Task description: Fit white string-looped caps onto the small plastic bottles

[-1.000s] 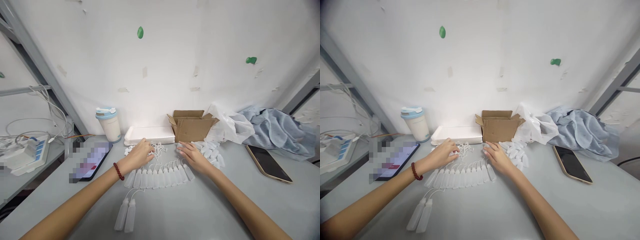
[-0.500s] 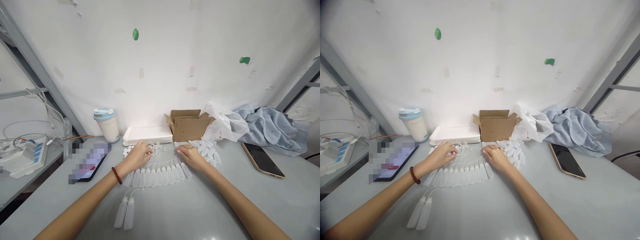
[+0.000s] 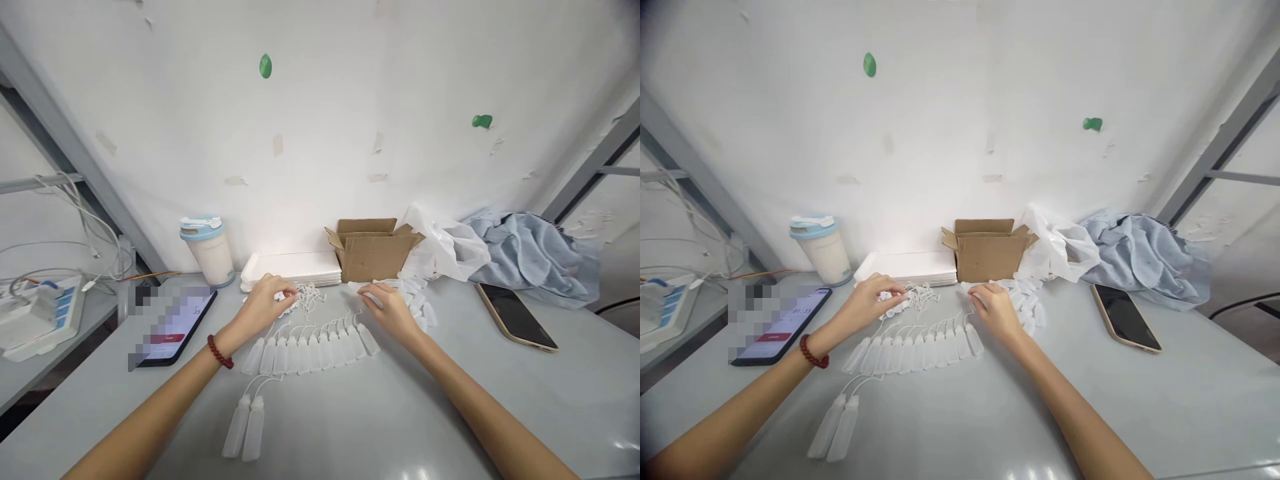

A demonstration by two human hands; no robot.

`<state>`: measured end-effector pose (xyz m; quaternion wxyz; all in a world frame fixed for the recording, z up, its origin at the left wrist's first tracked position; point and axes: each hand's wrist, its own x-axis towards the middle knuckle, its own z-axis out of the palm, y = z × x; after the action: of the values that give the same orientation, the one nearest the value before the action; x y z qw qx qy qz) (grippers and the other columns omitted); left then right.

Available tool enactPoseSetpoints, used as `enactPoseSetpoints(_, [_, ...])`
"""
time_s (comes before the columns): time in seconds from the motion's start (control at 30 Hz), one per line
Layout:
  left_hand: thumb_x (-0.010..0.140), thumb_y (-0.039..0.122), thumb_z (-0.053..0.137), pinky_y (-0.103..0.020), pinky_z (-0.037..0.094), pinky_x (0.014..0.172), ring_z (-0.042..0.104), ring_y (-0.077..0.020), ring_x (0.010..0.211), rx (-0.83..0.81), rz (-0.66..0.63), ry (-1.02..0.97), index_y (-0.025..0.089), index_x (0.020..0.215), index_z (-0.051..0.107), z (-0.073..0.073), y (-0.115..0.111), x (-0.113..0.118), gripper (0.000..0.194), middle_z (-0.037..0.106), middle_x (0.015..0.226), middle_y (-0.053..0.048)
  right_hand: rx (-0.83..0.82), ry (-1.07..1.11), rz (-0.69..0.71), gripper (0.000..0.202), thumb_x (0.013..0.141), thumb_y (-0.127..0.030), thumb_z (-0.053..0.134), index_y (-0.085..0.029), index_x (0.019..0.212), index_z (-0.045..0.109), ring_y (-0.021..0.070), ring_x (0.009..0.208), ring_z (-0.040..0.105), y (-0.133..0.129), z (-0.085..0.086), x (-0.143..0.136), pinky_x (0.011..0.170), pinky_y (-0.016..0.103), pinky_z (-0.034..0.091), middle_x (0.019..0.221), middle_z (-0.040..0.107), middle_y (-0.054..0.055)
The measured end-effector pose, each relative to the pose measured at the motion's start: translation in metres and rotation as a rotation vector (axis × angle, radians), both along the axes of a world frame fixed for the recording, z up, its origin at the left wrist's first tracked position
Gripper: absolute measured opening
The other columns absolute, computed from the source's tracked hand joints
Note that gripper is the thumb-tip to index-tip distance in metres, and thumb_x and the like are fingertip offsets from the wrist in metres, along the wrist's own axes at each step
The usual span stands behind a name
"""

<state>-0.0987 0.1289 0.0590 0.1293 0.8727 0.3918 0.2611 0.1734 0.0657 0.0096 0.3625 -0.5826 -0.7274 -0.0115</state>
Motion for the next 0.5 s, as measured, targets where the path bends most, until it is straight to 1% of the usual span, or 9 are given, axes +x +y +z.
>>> enactPoseSetpoints(0.1, [0.081, 0.031, 0.057, -0.029, 0.044, 0.069, 0.059, -0.0194, 0.083, -0.053, 0.036, -0.171, 0.021, 0.081, 0.069, 0.002, -0.014, -0.009, 0.015, 0.069, 0.084, -0.002, 0.088, 0.087, 0.035, 0.013, 0.087, -0.022, 0.049, -0.02, 0.082, 0.062, 0.0208, 0.078, 0.062, -0.012, 0.008, -0.014, 0.068, 0.032, 0.046, 0.081, 0.067, 0.005])
enactPoseSetpoints(0.2, [0.082, 0.031, 0.058, -0.029, 0.046, 0.069, 0.06, -0.0187, 0.081, -0.063, 0.046, -0.238, 0.021, 0.08, 0.068, -0.004, -0.027, -0.014, 0.014, 0.069, 0.084, -0.002, 0.143, 0.112, 0.109, 0.01, 0.087, -0.018, 0.051, -0.021, 0.081, 0.058, 0.0189, 0.077, 0.062, -0.026, 0.014, -0.033, 0.068, 0.03, 0.046, 0.079, 0.066, 0.004])
enactPoseSetpoints(0.27, [0.083, 0.03, 0.058, -0.031, 0.046, 0.072, 0.06, -0.0189, 0.081, -0.043, 0.042, -0.209, 0.021, 0.081, 0.069, -0.011, -0.031, -0.015, 0.015, 0.068, 0.083, -0.003, 0.169, 0.087, 0.154, 0.009, 0.087, -0.015, 0.051, -0.02, 0.082, 0.056, 0.018, 0.077, 0.061, -0.034, 0.014, -0.044, 0.07, 0.03, 0.046, 0.081, 0.066, 0.003])
enactPoseSetpoints(0.33, [0.084, 0.028, 0.057, -0.033, 0.046, 0.074, 0.058, -0.0201, 0.083, 0.01, 0.043, -0.127, 0.02, 0.083, 0.069, -0.017, -0.031, -0.016, 0.015, 0.066, 0.083, -0.004, 0.183, 0.033, 0.197, 0.01, 0.087, -0.012, 0.049, -0.02, 0.083, 0.055, 0.0178, 0.078, 0.061, -0.038, 0.013, -0.051, 0.072, 0.031, 0.045, 0.082, 0.066, 0.004])
enactPoseSetpoints(0.4, [0.086, 0.024, 0.055, -0.035, 0.046, 0.074, 0.055, -0.0214, 0.085, 0.095, 0.048, -0.043, 0.018, 0.085, 0.068, -0.021, -0.028, -0.016, 0.015, 0.064, 0.083, -0.005, 0.191, -0.035, 0.232, 0.012, 0.088, -0.01, 0.048, -0.02, 0.084, 0.054, 0.0182, 0.079, 0.06, -0.04, 0.012, -0.055, 0.072, 0.031, 0.044, 0.082, 0.065, 0.004])
enactPoseSetpoints(0.5, [0.088, 0.019, 0.052, -0.034, 0.046, 0.072, 0.052, -0.0211, 0.085, 0.236, 0.048, -0.007, 0.016, 0.089, 0.067, -0.025, -0.026, -0.017, 0.015, 0.062, 0.084, -0.007, 0.215, -0.093, 0.257, 0.013, 0.087, -0.008, 0.048, -0.02, 0.085, 0.053, 0.0184, 0.081, 0.06, -0.04, 0.01, -0.055, 0.072, 0.031, 0.043, 0.083, 0.065, 0.005])
